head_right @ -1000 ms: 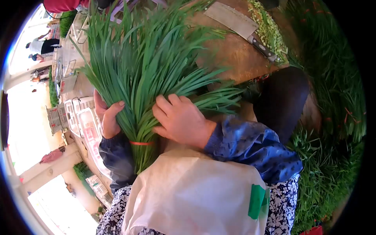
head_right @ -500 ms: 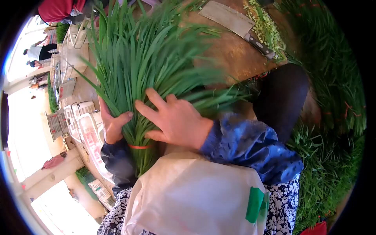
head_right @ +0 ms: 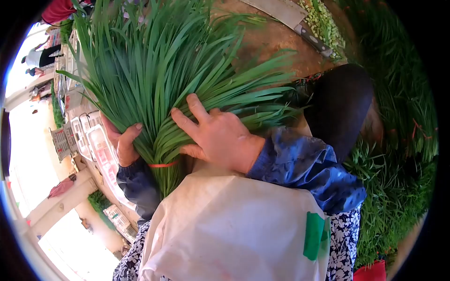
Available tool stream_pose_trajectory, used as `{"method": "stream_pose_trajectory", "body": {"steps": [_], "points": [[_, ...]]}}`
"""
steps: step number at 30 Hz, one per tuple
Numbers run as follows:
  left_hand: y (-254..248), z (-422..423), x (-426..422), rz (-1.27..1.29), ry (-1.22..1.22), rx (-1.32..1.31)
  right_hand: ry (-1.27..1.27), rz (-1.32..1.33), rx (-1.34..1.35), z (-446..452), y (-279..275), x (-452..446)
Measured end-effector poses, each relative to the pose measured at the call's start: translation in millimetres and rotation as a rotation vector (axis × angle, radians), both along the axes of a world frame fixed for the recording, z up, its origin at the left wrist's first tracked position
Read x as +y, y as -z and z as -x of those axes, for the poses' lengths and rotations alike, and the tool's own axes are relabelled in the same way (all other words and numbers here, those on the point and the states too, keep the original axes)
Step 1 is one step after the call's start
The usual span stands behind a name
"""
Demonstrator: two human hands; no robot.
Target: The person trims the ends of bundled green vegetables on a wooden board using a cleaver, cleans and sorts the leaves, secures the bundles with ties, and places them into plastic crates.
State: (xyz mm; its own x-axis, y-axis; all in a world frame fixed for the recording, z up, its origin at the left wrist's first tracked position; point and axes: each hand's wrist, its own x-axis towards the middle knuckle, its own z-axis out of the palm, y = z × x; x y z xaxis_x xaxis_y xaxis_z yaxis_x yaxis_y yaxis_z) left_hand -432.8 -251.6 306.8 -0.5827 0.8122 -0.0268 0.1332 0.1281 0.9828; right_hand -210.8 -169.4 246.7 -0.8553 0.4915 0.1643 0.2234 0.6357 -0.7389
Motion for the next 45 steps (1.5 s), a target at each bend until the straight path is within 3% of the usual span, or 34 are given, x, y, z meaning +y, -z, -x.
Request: {"method": "stream_pose_trajectory", "body": {"steps": [7,9,13,18,21,28,30,31,33,34,35,38,41,45], "points": [[-14,-10,3,-0.025,-0.044,-0.032,-0.030,0.038,0.062,4,-5,3],[-7,-15,5,-0.005,-0.021,-0.046,-0.028,0.081,-0.038,-2,-10,5],[-10,-19,11,0.058,0.078,-0.119,-0.098,-0.129,0.160,16,-24,34],[-6,-19,9,-0.063,-0.039,-0.037,-0.112,-0.086,0.057,31,-21,33],[-5,-15,-3,-0.026,-0.107,-0.136,-0.080,0.014,-0.047,14,-14,14],[-15,-20,1,-0.067,-0.068,-0.116,-0.053,-0.051,-0.018,7,-19,14],[-39,-33,4,0.186,0.016,0.224,-0.044,-0.118,-0.007,9,-30,26],[-59,-42,7,0.414,0.235,0.361,-0.052,-0.150,0.007,12,-33,32],[-88,-42,22,0.199,0.791,0.853,-0.081,-0.185,0.032,8,-37,36],[-100,-40,26,0.178,0.932,0.864,-0.100,-0.191,0.048,4,-37,39],[-93,-28,21,-0.034,0.822,0.756,-0.118,-0.183,0.053,2,-33,41],[-105,-2,2,0.060,0.496,0.730,-0.168,-0.176,0.079,6,-26,46],[-72,5,-14,0.465,0.588,0.907,-0.187,-0.134,0.086,14,-18,49],[-36,-5,-28,0.717,0.727,0.727,-0.155,-0.019,0.078,-9,-13,39]]}}
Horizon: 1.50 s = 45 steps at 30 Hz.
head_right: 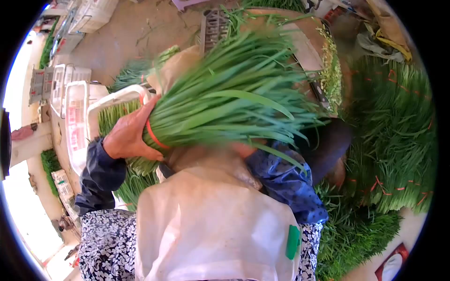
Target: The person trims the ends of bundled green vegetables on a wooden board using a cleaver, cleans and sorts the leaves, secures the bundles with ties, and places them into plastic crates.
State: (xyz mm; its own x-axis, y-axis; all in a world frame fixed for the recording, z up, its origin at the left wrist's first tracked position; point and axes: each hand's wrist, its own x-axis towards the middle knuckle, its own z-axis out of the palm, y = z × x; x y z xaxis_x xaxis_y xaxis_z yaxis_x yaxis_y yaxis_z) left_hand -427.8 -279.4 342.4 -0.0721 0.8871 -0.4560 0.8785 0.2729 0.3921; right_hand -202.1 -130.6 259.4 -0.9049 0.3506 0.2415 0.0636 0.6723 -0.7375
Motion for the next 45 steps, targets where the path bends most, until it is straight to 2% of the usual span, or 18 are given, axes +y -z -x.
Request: {"method": "stream_pose_trajectory", "body": {"steps": [9,10,11,13,15,17,19,22,25,28,29,30,31,35,39,41,44,45], "points": [[-8,11,15,-0.049,-0.039,-0.038,0.093,0.380,0.132,-93,31,24],[-7,14,16,-0.124,0.027,0.014,0.141,0.258,0.022,-114,40,32],[-8,17,18,-0.121,0.031,-0.001,0.231,-0.177,-0.266,-133,50,43],[-11,21,24,-0.199,0.103,0.094,0.329,-0.231,-0.213,-194,27,69],[-16,11,29,-0.347,0.172,0.222,0.504,-0.005,-0.544,-212,-3,105],[-24,1,35,-0.368,0.314,0.407,0.878,0.163,-0.464,-182,-51,102],[-25,-6,43,-0.378,0.356,0.460,0.652,0.220,0.058,-97,-88,74],[-20,-13,41,-0.388,0.484,0.623,-0.055,-0.162,0.199,4,-79,64],[-43,-3,20,-0.560,0.500,0.692,-0.181,-0.271,0.199,64,-25,36],[-36,12,-49,-0.941,-0.124,0.329,-0.188,0.034,-0.055,61,-11,26],[-13,6,-70,-1.035,-0.532,-0.105,-0.150,0.057,-0.078,57,-12,21],[8,1,-90,-0.949,-0.872,-0.487,-0.109,0.075,-0.101,51,-15,18],[30,3,-101,-0.746,-1.019,-0.552,-0.113,0.073,-0.112,47,-15,15],[106,-33,-75,-0.518,-0.877,-1.098,-0.014,0.064,0.042,34,-11,2],[82,-33,-2,-0.779,-0.503,-0.932,0.256,0.096,0.040,18,-39,11],[91,-21,36,-0.915,-0.253,-0.855,0.346,-0.113,0.177,13,-52,21],[106,-35,96,-0.923,-0.417,-0.982,0.460,-0.285,0.241,10,-58,24],[91,-46,117,-0.894,-0.448,-1.253,0.453,-0.242,0.214,8,-61,29]]}}
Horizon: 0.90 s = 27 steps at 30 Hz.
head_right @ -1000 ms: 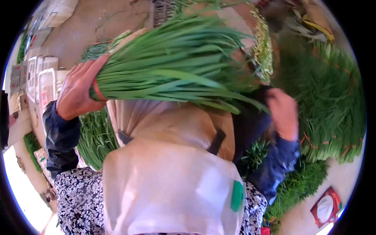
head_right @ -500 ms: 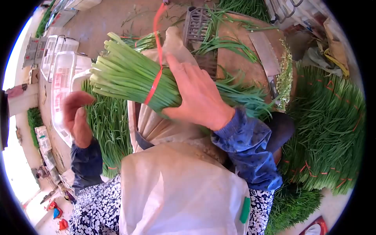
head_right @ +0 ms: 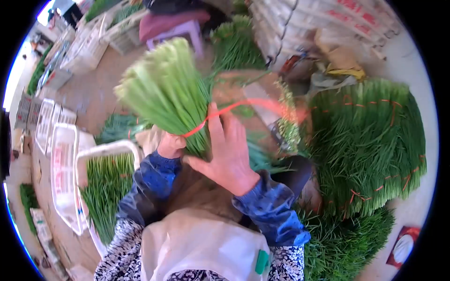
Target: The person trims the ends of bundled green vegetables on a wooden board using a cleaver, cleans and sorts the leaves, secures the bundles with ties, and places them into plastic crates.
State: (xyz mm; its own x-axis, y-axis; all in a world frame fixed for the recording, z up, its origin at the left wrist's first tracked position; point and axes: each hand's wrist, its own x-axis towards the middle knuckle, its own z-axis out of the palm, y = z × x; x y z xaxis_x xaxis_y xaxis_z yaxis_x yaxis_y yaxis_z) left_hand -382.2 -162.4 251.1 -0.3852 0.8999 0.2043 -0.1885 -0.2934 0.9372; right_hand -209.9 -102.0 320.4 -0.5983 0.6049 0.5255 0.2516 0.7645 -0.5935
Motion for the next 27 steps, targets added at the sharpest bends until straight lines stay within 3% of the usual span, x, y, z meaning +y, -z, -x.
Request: {"method": "stream_pose_trajectory", "body": {"steps": [1,3,4,6,10,13,19,22,24,25,26,27], "points": [[-17,-8,18,-0.046,0.089,-0.248,0.027,-0.040,0.012,-9,-8,8],[-17,-15,28,-0.050,0.131,-0.259,-0.058,0.046,-0.271,-41,-19,30],[-12,-16,28,-0.020,0.143,-0.278,-0.135,0.180,-0.133,-54,-20,47],[-6,-21,26,0.024,0.146,-0.282,0.176,0.199,0.131,-70,-32,63],[-11,-35,28,0.036,0.196,-0.220,0.144,-0.031,0.273,-43,-76,64],[-21,-44,25,0.065,0.188,-0.217,0.089,-0.409,-0.005,-28,-86,71],[-17,-52,22,0.100,0.255,-0.288,0.024,-0.363,-0.197,-32,-88,87],[-5,-54,21,0.053,0.302,-0.314,0.364,-0.488,-0.026,-46,-83,110],[-5,-59,21,0.040,0.315,-0.361,0.464,-0.225,-0.374,-70,-97,122],[-6,-62,20,0.035,0.322,-0.359,0.388,-0.191,-0.432,-73,-101,118],[-6,-64,20,0.029,0.327,-0.356,0.394,-0.189,-0.440,-71,-101,110],[-6,-64,19,0.034,0.337,-0.363,0.199,0.002,-0.177,-64,-101,97]]}}
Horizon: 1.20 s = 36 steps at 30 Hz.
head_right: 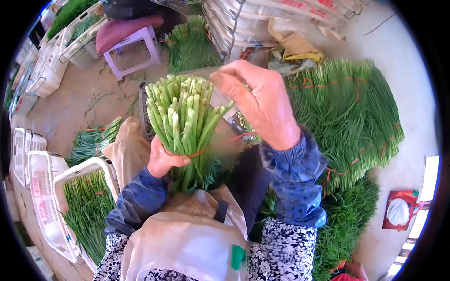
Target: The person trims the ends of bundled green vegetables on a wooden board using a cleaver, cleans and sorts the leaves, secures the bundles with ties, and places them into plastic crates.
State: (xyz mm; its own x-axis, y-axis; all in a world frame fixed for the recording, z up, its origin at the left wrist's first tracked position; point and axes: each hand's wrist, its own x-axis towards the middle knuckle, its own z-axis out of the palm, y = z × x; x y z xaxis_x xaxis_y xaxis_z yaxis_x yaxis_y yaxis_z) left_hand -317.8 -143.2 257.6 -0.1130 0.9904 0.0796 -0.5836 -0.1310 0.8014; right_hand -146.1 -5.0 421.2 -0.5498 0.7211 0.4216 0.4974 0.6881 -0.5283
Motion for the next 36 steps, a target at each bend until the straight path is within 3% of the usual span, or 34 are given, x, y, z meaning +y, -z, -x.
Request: {"method": "stream_pose_trajectory", "body": {"steps": [1,2,5,7,8,10,12,13,14,15,17,18,20,21,23,25,27,29,31,35,36], "points": [[-1,1,0,-0.009,0.001,0.044,-0.175,0.176,0.287,2,1,-8],[-1,5,1,-0.020,-0.004,0.094,-0.052,-0.052,0.308,-1,12,0],[-26,20,6,-0.053,-0.014,0.018,0.186,-0.083,0.400,-18,49,29],[-64,36,13,-0.103,-0.102,0.066,0.241,-0.105,0.029,-40,115,56],[-61,63,20,-0.199,-0.166,0.366,0.153,-0.182,-0.037,-47,151,64],[-97,80,28,-0.178,-0.261,0.574,0.319,0.117,-0.376,-41,203,53],[-120,85,37,-0.117,-0.232,0.671,0.336,0.158,-0.411,-36,243,44],[-118,91,45,-0.140,-0.300,0.880,0.337,0.181,-0.487,-37,264,35],[-114,90,53,-0.167,-0.363,1.085,0.370,0.145,-0.490,-37,279,31],[-102,88,60,-0.147,-0.328,1.099,0.377,0.186,-0.485,-38,293,30],[-61,86,72,-0.379,-0.559,1.886,0.382,-0.019,-0.463,-40,315,32],[-35,79,77,-0.301,-0.508,1.935,0.366,-0.027,-0.421,-40,322,36],[28,63,78,-0.236,-0.430,2.011,0.315,0.021,-0.369,-42,319,39],[56,58,75,-0.043,-0.256,1.949,0.280,0.066,-0.360,-44,305,41],[88,32,66,0.026,-0.233,2.145,0.314,0.153,-0.281,-41,287,39],[69,32,61,0.098,-0.109,2.141,0.353,0.233,-0.192,-44,278,43],[47,28,65,0.180,0.004,2.136,0.355,0.396,0.104,-51,276,53],[37,19,83,-0.179,-0.206,2.032,0.311,0.444,0.159,-63,244,42],[53,2,101,-0.233,-0.168,2.017,0.313,0.960,0.181,-67,211,25],[83,-3,131,-0.023,0.037,1.949,0.279,0.810,0.215,-77,222,-2],[83,-3,130,-0.012,0.051,1.992,0.261,0.640,0.184,-75,224,-7]]}}
